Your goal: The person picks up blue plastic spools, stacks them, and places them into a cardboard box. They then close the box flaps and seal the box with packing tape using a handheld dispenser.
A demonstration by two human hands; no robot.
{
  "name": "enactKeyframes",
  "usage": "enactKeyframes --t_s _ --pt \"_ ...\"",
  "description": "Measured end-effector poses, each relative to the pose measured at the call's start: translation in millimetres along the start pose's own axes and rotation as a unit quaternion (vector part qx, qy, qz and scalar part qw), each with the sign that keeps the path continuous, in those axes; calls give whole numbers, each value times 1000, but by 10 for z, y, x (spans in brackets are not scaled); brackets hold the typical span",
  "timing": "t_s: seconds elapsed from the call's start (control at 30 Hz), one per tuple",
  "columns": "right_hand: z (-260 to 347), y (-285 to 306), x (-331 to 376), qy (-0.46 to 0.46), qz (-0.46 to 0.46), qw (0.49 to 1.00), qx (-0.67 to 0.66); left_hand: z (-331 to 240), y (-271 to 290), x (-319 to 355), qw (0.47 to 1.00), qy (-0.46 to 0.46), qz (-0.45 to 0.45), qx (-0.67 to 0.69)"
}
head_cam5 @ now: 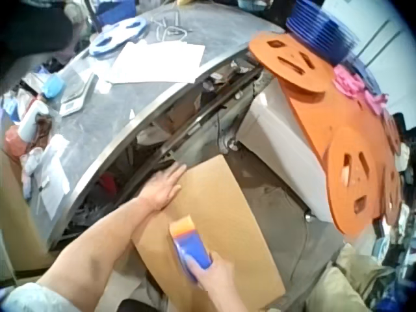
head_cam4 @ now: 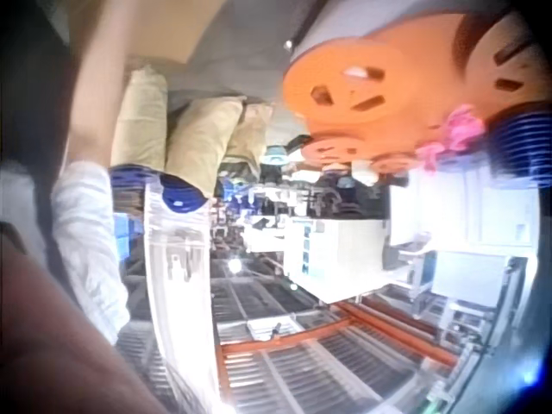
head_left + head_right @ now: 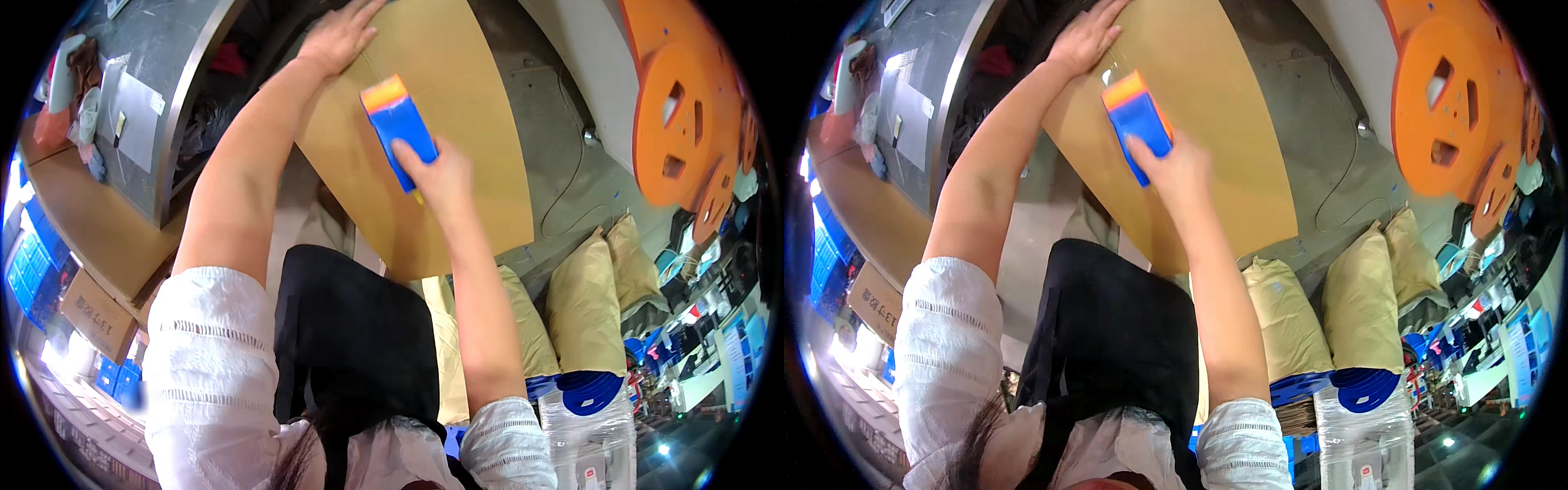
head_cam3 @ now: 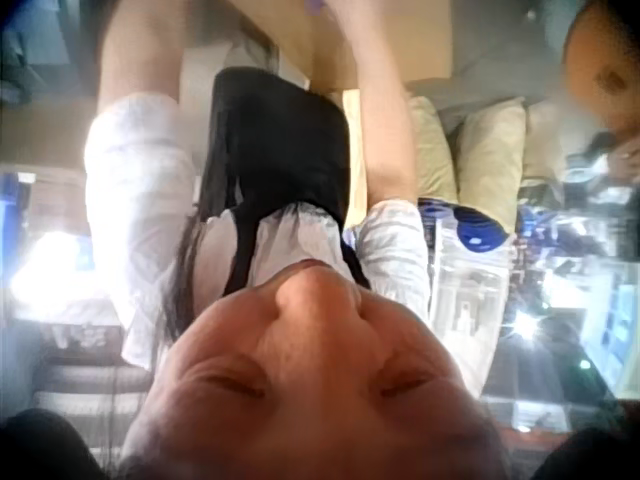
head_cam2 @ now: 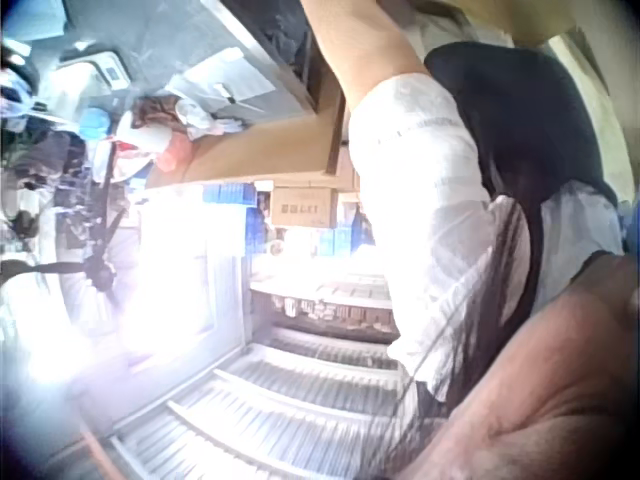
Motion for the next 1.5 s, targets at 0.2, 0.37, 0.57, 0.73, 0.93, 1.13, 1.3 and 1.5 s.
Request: enactKeyframes --t_s 0.2,0.37,0.57,0.73,0.93,1.13,1.3,1.5 --pt "-1778 194 1775 -148 10 988 37 -729 -533 471 980 -24 -93 -173" --pt "-2776 196 2954 -248 18 968 34 -2028 -1071 1221 974 -168 89 -125" --pt "-3091 175 3025 -219 -6 974 49 -2758 -1556 1738 907 -354 207 -100" --pt "-3211 116 2876 -197 -23 980 26 -2955 -1860 1814 847 -447 248 -145" --pt "-3538 -30 2661 -171 -39 984 23 -2981 -2332 1739 814 -475 256 -216" --pt "-3956 -158 2779 -209 -20 977 38 -2971 -2395 1793 811 -452 264 -260" --pt "-3489 -330 1721 -345 33 935 71 -3285 -2195 1831 826 -414 289 -250" --pt "-3714 -459 1677 -362 70 925 91 -3630 -2647 2053 777 -353 232 -467"
Point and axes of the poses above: each hand's wrist, its own x-axis away from the middle knuckle, its own y-axis out of the back of the hand, z = x × y, the point moved 2 cm from there along -x, towards the middle knuckle, and after that the axes turned 12 degrees about z, right-handed, at the moved point
